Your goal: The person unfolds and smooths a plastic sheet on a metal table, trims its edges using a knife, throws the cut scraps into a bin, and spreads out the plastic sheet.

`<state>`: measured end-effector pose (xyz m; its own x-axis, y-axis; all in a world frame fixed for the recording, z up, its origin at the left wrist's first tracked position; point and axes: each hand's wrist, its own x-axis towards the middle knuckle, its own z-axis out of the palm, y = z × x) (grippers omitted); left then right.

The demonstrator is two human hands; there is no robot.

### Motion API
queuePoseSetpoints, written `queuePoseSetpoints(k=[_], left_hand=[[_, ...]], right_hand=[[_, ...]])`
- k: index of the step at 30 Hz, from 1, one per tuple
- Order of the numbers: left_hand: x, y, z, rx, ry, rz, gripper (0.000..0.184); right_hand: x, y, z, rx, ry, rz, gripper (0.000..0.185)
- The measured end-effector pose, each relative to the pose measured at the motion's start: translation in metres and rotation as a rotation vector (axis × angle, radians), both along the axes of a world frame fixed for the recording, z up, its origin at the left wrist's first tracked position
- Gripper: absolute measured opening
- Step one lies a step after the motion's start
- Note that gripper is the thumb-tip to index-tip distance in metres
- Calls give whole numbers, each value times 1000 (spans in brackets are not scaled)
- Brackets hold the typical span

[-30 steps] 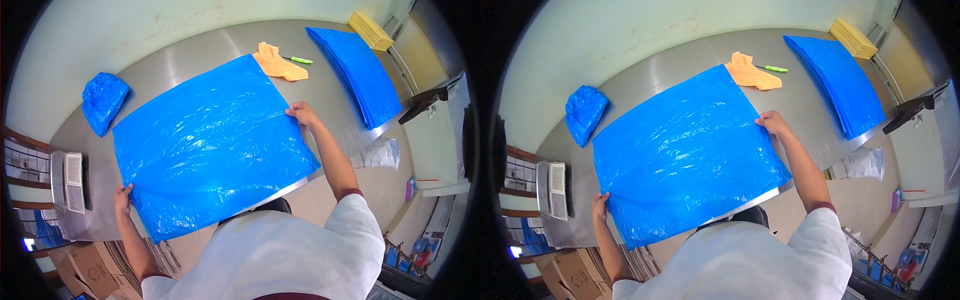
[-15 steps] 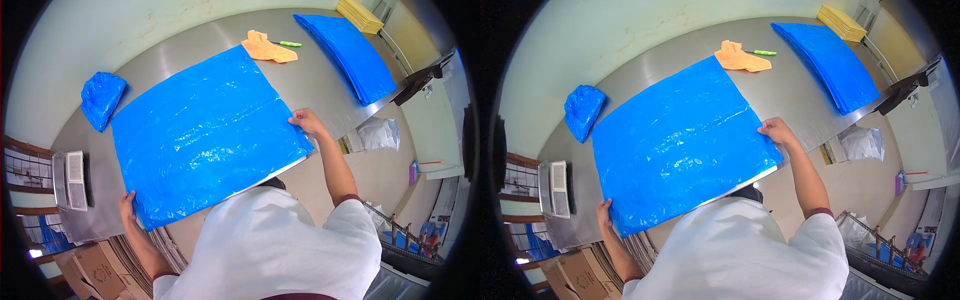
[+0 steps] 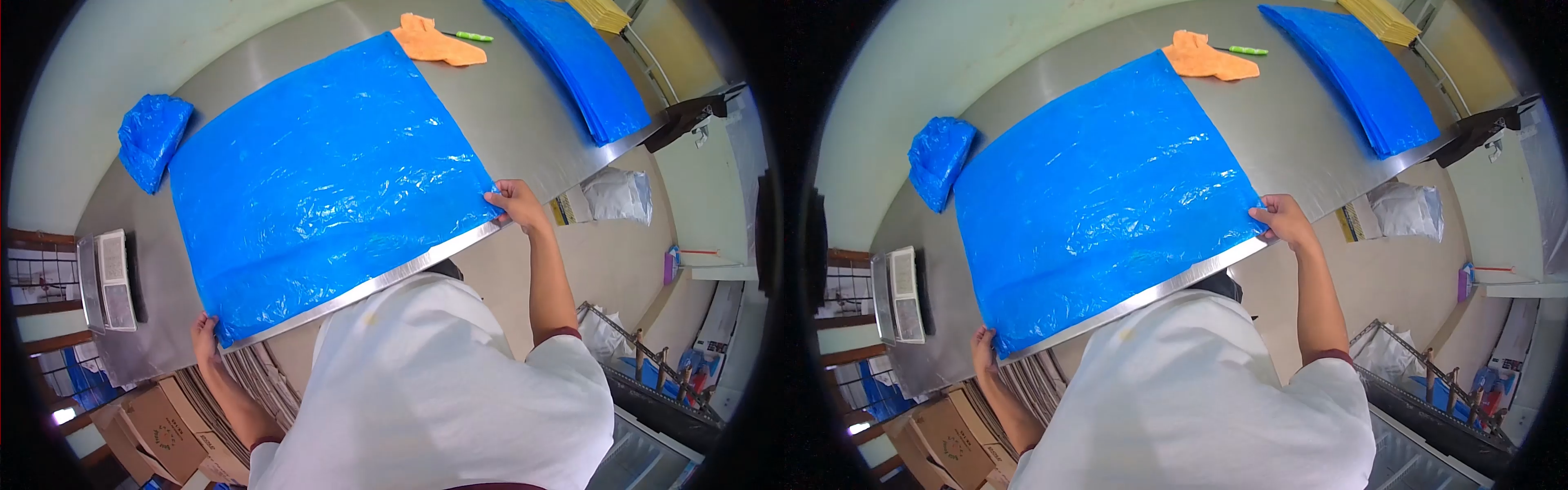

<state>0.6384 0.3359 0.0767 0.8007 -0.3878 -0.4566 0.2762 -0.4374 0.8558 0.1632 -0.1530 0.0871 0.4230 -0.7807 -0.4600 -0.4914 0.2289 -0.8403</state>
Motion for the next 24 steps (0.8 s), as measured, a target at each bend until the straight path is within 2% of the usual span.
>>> queuePoseSetpoints(k=[4,8,10,12,17,24], left_hand=[[9,15,-23,-11,-146,5,10],[6,12,-22,-71,-166,65,37],[-9,12,-7,51,-121,84,42],[-30,16,-3,-82,-80,109,40],[-72,25,18,-53,5,232,19],[-84,38,-7,-120,-82,249,5]], right_hand=[[1,8,-7,-87,-3,-167,15],[-2,10,-16,-118,-24,-184,16],[-12,9,-26,-115,-70,-185,17],[-18,6,-32,-89,-100,-184,17],[-17,5,-34,-115,-124,-214,16],[-33,-14,-55,-152,-138,-166,19]])
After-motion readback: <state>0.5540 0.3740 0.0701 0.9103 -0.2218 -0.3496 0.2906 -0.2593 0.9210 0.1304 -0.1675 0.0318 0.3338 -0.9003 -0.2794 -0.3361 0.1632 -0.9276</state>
